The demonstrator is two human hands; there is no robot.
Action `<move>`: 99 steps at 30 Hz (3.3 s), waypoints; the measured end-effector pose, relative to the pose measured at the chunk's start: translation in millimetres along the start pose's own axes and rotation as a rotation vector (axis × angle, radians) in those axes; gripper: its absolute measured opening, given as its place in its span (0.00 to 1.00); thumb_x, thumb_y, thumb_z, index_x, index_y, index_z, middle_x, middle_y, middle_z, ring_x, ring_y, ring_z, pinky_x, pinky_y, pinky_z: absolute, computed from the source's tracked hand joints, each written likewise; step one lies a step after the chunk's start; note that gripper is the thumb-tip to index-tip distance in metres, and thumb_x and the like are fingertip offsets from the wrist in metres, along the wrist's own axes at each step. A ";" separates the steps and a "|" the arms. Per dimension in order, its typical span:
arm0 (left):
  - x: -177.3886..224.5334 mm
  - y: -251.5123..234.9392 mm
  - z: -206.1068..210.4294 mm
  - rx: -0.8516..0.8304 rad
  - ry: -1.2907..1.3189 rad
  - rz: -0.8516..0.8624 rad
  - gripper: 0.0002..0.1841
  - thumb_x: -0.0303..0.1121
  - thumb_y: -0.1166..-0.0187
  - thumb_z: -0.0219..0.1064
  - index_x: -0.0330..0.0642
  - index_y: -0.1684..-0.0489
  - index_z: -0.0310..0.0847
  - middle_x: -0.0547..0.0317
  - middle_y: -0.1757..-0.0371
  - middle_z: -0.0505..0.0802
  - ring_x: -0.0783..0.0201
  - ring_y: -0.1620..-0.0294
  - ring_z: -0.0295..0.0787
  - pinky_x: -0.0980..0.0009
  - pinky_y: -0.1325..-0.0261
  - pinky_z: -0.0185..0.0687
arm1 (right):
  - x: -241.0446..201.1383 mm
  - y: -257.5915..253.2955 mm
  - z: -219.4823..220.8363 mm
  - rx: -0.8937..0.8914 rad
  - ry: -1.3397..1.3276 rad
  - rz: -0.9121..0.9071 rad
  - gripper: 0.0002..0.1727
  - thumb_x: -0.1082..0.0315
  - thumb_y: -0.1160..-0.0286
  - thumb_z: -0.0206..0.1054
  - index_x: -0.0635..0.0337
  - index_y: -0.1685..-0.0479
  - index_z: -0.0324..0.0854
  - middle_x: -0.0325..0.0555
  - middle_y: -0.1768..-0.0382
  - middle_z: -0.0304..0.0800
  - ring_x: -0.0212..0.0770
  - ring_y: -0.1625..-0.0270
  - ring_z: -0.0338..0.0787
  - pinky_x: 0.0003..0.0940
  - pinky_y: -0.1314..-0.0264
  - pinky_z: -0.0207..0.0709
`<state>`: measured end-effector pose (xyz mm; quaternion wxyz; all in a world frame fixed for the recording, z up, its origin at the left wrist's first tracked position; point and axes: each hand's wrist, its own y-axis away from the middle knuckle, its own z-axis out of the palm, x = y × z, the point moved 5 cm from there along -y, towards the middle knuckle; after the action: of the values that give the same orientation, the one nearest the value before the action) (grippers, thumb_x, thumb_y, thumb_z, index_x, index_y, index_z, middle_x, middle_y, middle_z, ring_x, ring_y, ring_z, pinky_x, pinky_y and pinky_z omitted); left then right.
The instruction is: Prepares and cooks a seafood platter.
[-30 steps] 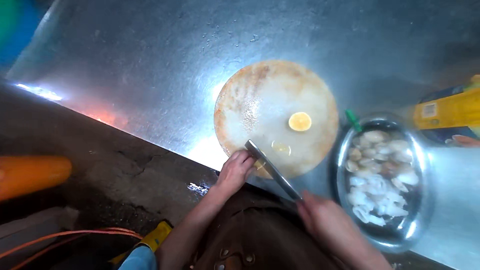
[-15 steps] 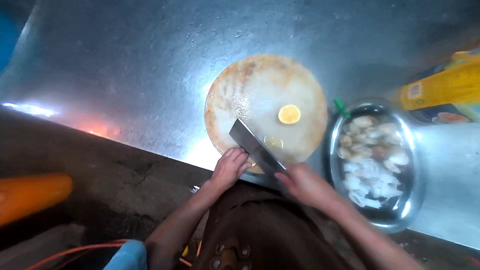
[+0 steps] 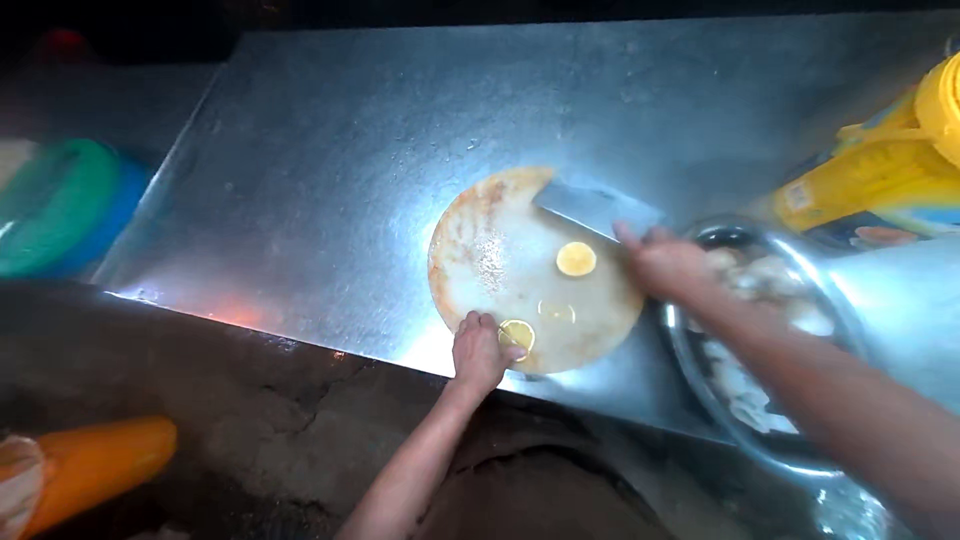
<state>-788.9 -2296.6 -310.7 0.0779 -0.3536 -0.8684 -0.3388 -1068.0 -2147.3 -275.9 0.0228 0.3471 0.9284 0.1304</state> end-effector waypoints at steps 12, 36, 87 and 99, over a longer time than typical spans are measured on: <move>2.4 1.1 5.7 0.014 0.141 -0.012 0.26 0.52 0.36 0.84 0.42 0.49 0.88 0.47 0.43 0.87 0.46 0.34 0.81 0.48 0.30 0.79 | -145.6 42.9 4.8 -0.117 -0.354 -0.412 0.24 0.66 0.25 0.74 0.54 0.28 0.84 0.56 0.36 0.85 0.58 0.32 0.84 0.56 0.32 0.82; 268.1 -15.3 46.5 -0.435 0.266 0.874 0.11 0.29 0.21 0.73 0.35 0.48 0.84 0.47 0.58 0.92 0.53 0.59 0.91 0.51 0.49 0.88 | 63.9 219.9 74.8 0.251 -1.495 0.853 0.11 0.69 0.22 0.70 0.62 0.45 0.83 0.49 0.66 0.88 0.39 0.75 0.84 0.37 0.72 0.81; 271.8 -57.3 28.6 0.226 0.033 0.466 0.12 0.35 0.17 0.67 0.46 0.43 0.91 0.55 0.48 0.96 0.56 0.51 0.95 0.51 0.46 0.92 | 210.0 184.7 65.4 0.244 -0.948 0.535 0.16 0.64 0.16 0.66 0.67 0.41 0.86 0.63 0.62 0.93 0.60 0.65 0.93 0.67 0.60 0.84; 106.0 -44.6 2.4 -0.040 -0.128 0.210 0.30 0.43 0.31 0.82 0.50 0.26 0.82 0.44 0.31 0.86 0.41 0.34 0.85 0.39 0.38 0.85 | 39.6 197.5 22.9 0.207 -0.891 -0.113 0.19 0.57 0.19 0.64 0.63 0.43 0.89 0.50 0.64 0.95 0.48 0.65 0.94 0.50 0.59 0.90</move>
<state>-896.6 -2258.8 -296.7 0.0501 -0.4648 -0.8230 -0.3228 -968.9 -1973.2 -245.2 0.3920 0.3186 0.8538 -0.1262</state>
